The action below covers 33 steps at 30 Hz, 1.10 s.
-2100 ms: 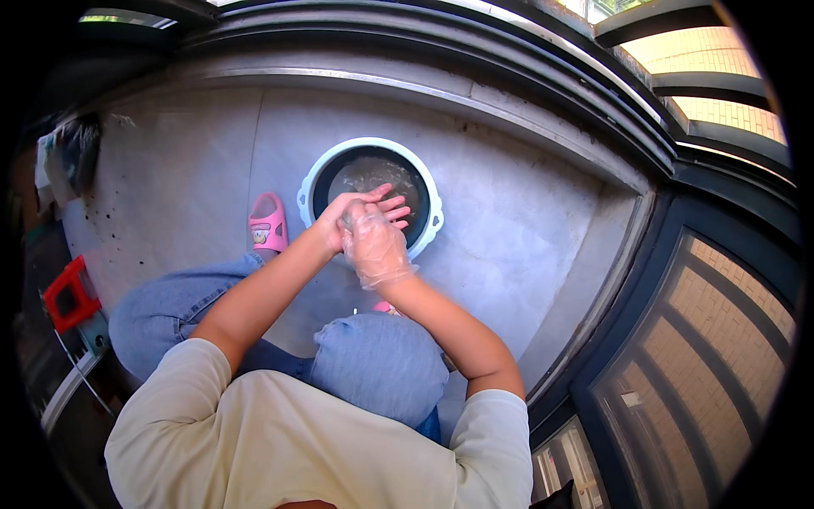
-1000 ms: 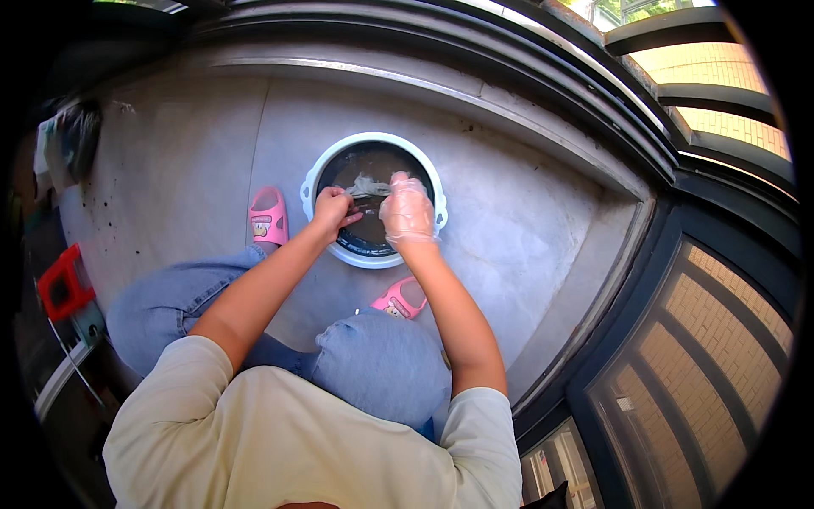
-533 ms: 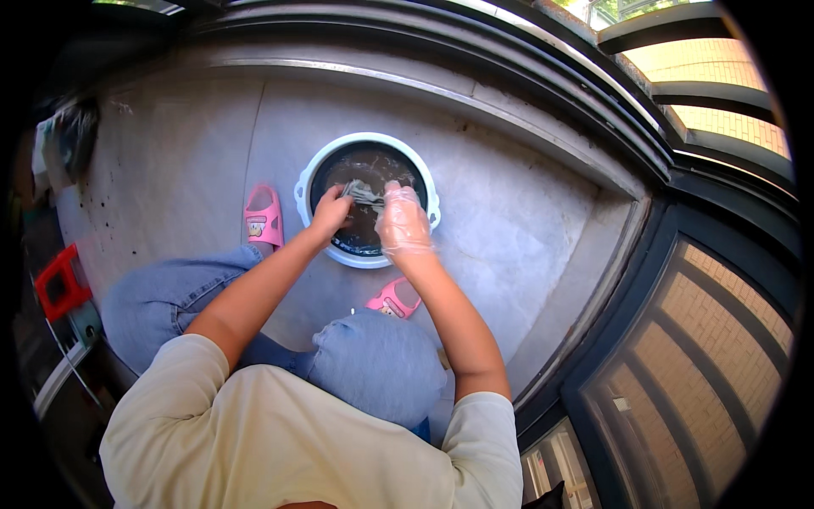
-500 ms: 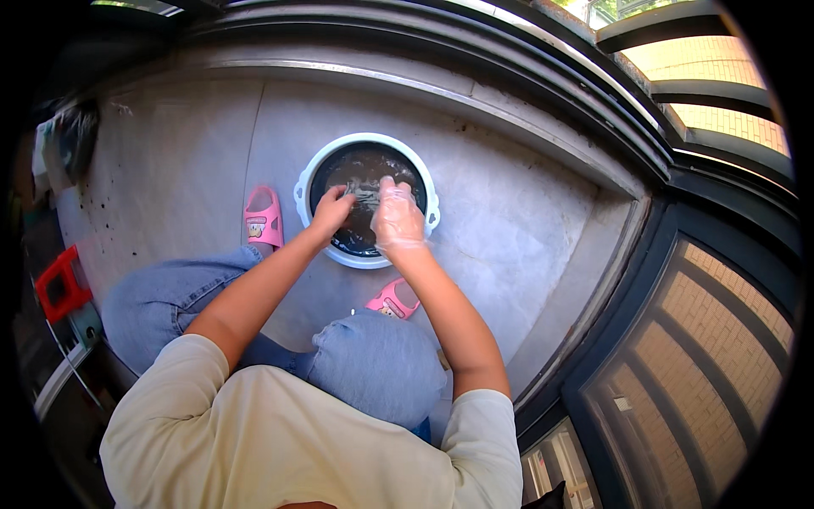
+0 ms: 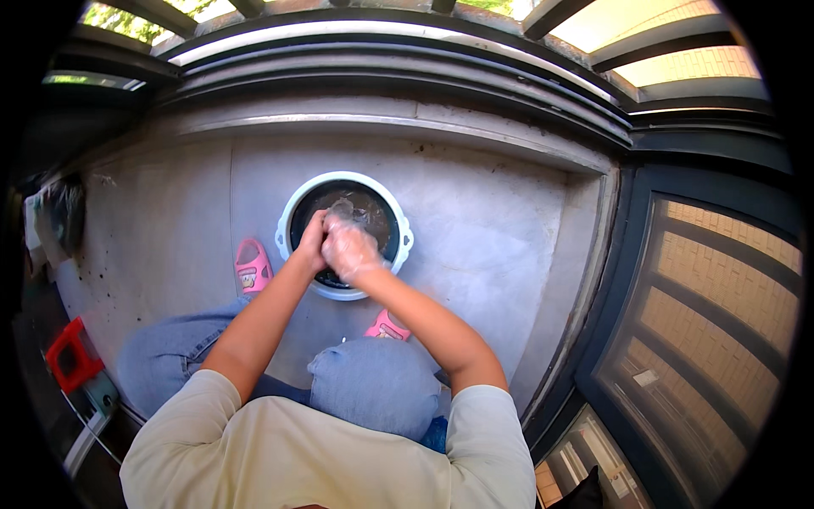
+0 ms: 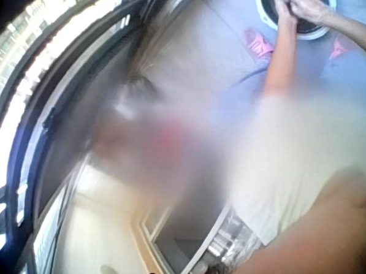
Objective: The person sits on a balcony floor and cleans the metal railing using a paintbrush and a bucket of water. They repeatedly dip the brush into the water and scrub the horizontal and vertical bars of the railing. The person also uses a cloth to wipe the railing and wrings it out in the bucket.
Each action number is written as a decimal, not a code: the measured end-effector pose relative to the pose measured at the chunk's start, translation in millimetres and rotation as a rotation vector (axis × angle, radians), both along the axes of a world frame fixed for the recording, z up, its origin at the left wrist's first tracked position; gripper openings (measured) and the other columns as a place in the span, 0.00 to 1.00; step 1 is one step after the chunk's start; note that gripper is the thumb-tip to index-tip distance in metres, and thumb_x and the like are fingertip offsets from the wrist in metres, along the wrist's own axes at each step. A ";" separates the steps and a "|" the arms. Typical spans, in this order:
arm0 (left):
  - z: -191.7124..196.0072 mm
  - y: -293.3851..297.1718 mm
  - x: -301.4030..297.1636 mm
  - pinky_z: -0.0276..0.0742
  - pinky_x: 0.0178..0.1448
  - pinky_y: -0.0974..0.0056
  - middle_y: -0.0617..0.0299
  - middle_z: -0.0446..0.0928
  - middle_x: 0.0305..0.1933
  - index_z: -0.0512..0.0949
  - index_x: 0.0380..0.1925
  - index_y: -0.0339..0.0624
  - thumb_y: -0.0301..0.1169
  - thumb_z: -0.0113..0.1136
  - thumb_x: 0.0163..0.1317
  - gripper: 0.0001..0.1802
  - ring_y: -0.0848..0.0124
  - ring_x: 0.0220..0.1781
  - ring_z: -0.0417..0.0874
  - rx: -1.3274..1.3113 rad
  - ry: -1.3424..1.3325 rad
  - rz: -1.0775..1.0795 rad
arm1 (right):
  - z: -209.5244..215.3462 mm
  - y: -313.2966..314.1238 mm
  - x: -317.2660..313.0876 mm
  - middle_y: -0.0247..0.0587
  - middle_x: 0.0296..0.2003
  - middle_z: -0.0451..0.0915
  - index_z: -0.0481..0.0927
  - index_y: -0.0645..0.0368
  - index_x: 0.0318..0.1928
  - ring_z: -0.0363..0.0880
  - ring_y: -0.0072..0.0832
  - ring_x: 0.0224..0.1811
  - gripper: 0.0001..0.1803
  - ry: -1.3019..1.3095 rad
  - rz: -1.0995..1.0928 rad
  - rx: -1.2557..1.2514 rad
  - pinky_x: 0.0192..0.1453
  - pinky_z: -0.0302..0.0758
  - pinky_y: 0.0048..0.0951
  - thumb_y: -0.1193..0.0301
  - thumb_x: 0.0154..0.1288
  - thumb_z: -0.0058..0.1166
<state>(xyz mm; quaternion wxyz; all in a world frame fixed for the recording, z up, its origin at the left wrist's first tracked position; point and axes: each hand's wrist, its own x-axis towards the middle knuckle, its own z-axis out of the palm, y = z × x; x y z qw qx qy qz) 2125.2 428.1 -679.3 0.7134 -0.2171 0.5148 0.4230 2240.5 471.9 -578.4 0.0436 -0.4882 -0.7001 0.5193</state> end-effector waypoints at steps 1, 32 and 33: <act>38.3 26.9 17.3 0.76 0.39 0.58 0.59 0.77 0.24 0.76 0.26 0.45 0.52 0.45 0.59 0.22 0.61 0.30 0.78 -0.020 -0.055 -0.030 | 12.8 -5.1 7.3 0.56 0.30 0.78 0.73 0.60 0.38 0.78 0.52 0.35 0.10 -0.007 0.019 0.076 0.40 0.74 0.48 0.69 0.57 0.45; 10.4 12.6 -15.3 0.78 0.35 0.55 0.53 0.77 0.28 0.73 0.39 0.41 0.52 0.53 0.60 0.24 0.59 0.27 0.78 -0.112 -0.564 -0.182 | 30.4 -14.2 6.2 0.58 0.26 0.77 0.69 0.63 0.33 0.78 0.53 0.31 0.09 0.091 0.189 0.129 0.33 0.73 0.48 0.71 0.54 0.49; 9.0 13.0 -12.8 0.75 0.31 0.59 0.55 0.76 0.25 0.74 0.32 0.41 0.52 0.52 0.60 0.23 0.62 0.24 0.77 -0.006 -0.663 -0.189 | 27.8 -18.7 4.4 0.56 0.25 0.77 0.69 0.62 0.32 0.78 0.51 0.29 0.08 0.095 0.171 0.256 0.32 0.74 0.47 0.71 0.54 0.50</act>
